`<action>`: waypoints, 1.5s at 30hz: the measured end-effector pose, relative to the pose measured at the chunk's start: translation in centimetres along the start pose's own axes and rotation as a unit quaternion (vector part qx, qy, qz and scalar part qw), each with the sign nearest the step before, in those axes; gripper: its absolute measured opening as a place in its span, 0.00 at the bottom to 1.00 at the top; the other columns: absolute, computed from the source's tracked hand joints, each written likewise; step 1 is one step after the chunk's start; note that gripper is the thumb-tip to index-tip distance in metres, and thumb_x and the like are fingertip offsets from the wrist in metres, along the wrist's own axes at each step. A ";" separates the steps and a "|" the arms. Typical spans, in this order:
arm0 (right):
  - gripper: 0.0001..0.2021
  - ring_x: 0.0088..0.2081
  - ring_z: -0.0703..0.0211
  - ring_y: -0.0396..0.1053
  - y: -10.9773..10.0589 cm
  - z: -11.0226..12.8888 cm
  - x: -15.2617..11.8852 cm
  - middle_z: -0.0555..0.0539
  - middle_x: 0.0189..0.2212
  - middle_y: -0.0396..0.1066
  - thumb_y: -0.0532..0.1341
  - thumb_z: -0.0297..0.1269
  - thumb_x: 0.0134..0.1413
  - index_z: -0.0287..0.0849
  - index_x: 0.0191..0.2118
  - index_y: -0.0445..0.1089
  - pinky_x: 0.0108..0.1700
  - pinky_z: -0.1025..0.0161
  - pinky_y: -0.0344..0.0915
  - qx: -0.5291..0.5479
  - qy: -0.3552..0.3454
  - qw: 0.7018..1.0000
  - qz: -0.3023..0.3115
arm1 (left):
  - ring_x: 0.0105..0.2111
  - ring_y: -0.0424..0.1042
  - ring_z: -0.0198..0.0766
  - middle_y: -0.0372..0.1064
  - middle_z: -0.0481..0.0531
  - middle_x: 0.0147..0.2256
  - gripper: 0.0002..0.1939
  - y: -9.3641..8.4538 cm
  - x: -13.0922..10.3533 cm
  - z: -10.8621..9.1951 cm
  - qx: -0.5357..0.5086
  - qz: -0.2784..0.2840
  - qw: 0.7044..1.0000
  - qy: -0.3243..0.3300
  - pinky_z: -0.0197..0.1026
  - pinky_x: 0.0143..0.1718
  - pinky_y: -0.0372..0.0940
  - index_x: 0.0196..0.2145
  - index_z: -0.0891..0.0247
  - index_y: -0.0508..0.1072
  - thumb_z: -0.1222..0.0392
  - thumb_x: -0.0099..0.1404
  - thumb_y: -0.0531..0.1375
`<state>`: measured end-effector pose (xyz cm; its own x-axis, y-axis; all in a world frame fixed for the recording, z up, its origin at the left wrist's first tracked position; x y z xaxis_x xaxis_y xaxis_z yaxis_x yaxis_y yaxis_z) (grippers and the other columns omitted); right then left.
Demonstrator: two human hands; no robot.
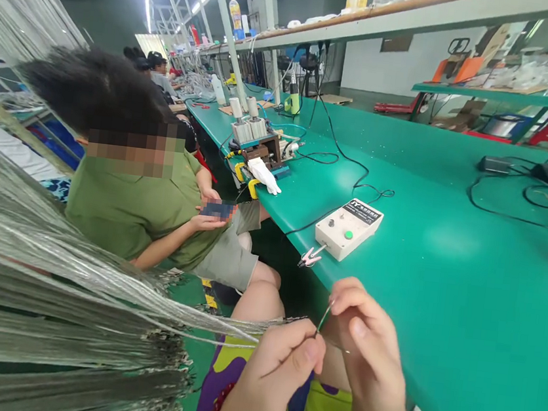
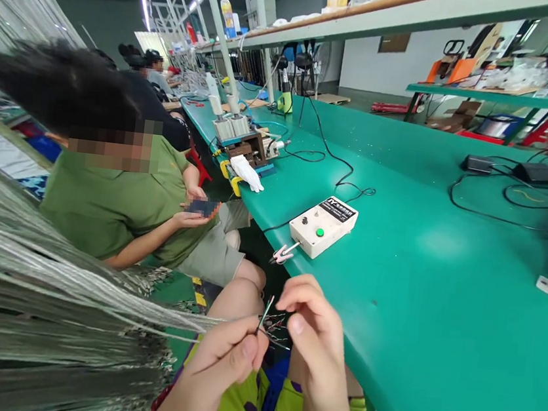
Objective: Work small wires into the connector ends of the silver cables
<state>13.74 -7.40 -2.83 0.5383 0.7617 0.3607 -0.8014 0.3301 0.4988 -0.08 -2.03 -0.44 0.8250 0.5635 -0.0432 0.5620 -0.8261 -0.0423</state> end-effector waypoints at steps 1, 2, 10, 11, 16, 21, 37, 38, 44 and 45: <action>0.10 0.42 0.50 0.63 0.5 -0.4 0.0 0.44 0.39 0.65 0.66 0.46 0.66 0.45 0.40 0.79 0.42 0.56 0.58 0.019 0.031 0.999 0.032 | 0.25 0.52 0.34 0.53 0.44 0.24 0.28 0.0 0.3 0.1 -0.024 0.016 1.000 -0.004 0.40 0.28 0.48 0.29 0.63 0.67 0.37 0.78 0.55; 0.10 0.40 0.51 0.63 0.9 -0.8 0.0 0.45 0.38 0.65 0.66 0.46 0.65 0.45 0.39 0.79 0.41 0.57 0.57 0.042 0.061 0.996 0.054 | 0.24 0.52 0.33 0.53 0.44 0.23 0.28 0.1 0.5 0.2 -0.042 0.032 0.999 -0.008 0.40 0.28 0.47 0.29 0.63 0.67 0.37 0.78 0.56; 0.07 0.35 0.58 0.60 0.4 -1.9 0.4 0.48 0.35 0.66 0.74 0.41 0.57 0.45 0.36 0.79 0.36 0.61 0.55 0.082 0.094 0.992 0.012 | 0.23 0.49 0.32 0.50 0.43 0.22 0.28 0.1 0.9 0.4 -0.078 0.047 0.996 -0.024 0.40 0.26 0.44 0.29 0.64 0.68 0.38 0.78 0.57; 0.07 0.35 0.58 0.61 0.2 -1.8 0.4 0.48 0.34 0.67 0.75 0.40 0.56 0.45 0.36 0.79 0.36 0.62 0.56 0.070 0.089 0.993 0.011 | 0.23 0.49 0.32 0.51 0.43 0.22 0.28 0.0 0.9 0.3 -0.074 0.045 0.996 -0.024 0.40 0.26 0.44 0.29 0.64 0.68 0.39 0.78 0.57; 0.04 0.34 0.59 0.64 0.3 -1.2 0.8 0.47 0.33 0.69 0.73 0.38 0.60 0.45 0.34 0.82 0.35 0.62 0.57 0.053 0.090 0.993 0.050 | 0.21 0.48 0.31 0.50 0.42 0.21 0.28 -0.1 1.2 0.4 -0.098 0.059 0.993 -0.038 0.40 0.24 0.41 0.28 0.64 0.68 0.38 0.77 0.59; 0.05 0.34 0.58 0.64 0.6 -1.8 0.8 0.47 0.33 0.69 0.74 0.39 0.58 0.45 0.34 0.83 0.35 0.61 0.56 0.105 0.110 0.986 0.076 | 0.21 0.45 0.30 0.47 0.42 0.21 0.28 -0.1 1.2 0.5 -0.139 0.076 0.986 -0.056 0.41 0.24 0.37 0.27 0.65 0.68 0.39 0.76 0.60; 0.07 0.31 0.56 0.54 1.9 -5.9 1.1 0.50 0.28 0.58 0.76 0.44 0.53 0.49 0.32 0.81 0.35 0.57 0.54 0.316 0.071 0.935 0.142 | 0.19 0.46 0.29 0.50 0.43 0.17 0.31 0.0 1.4 1.2 -0.170 0.105 0.971 -0.128 0.40 0.22 0.35 0.24 0.65 0.69 0.35 0.68 0.66; 0.09 0.30 0.56 0.54 2.0 -6.2 1.1 0.51 0.27 0.57 0.76 0.45 0.52 0.49 0.29 0.80 0.35 0.57 0.55 0.321 0.071 0.933 0.146 | 0.18 0.46 0.29 0.50 0.43 0.17 0.31 0.0 1.5 1.4 -0.178 0.109 0.969 -0.132 0.40 0.22 0.35 0.23 0.65 0.69 0.35 0.67 0.67; 0.24 0.25 0.59 0.50 2.8 -7.7 1.4 0.54 0.20 0.50 0.78 0.52 0.44 0.48 0.16 0.66 0.29 0.59 0.54 0.343 0.053 0.926 0.146 | 0.17 0.45 0.27 0.49 0.42 0.17 0.31 0.3 1.6 2.1 -0.201 0.134 0.960 -0.142 0.40 0.21 0.34 0.23 0.66 0.68 0.36 0.68 0.67; 0.25 0.25 0.59 0.50 2.9 -7.7 1.5 0.54 0.20 0.50 0.78 0.52 0.43 0.48 0.16 0.64 0.29 0.59 0.55 0.343 0.047 0.928 0.142 | 0.17 0.45 0.27 0.48 0.42 0.17 0.31 0.3 1.6 2.2 -0.199 0.138 0.960 -0.142 0.40 0.21 0.34 0.23 0.66 0.68 0.36 0.68 0.67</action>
<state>10.22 -1.03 -6.96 0.2803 0.8195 0.4999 -0.5361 -0.2984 0.7896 1.28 -1.32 -2.71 0.9280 0.2561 -0.2705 0.3490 -0.8516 0.3912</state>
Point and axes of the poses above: each hand's wrist, its own x-axis towards the middle knuckle, its own y-axis out of the palm, z = x × y, the point moved 4 cm from there along x, towards the middle knuckle
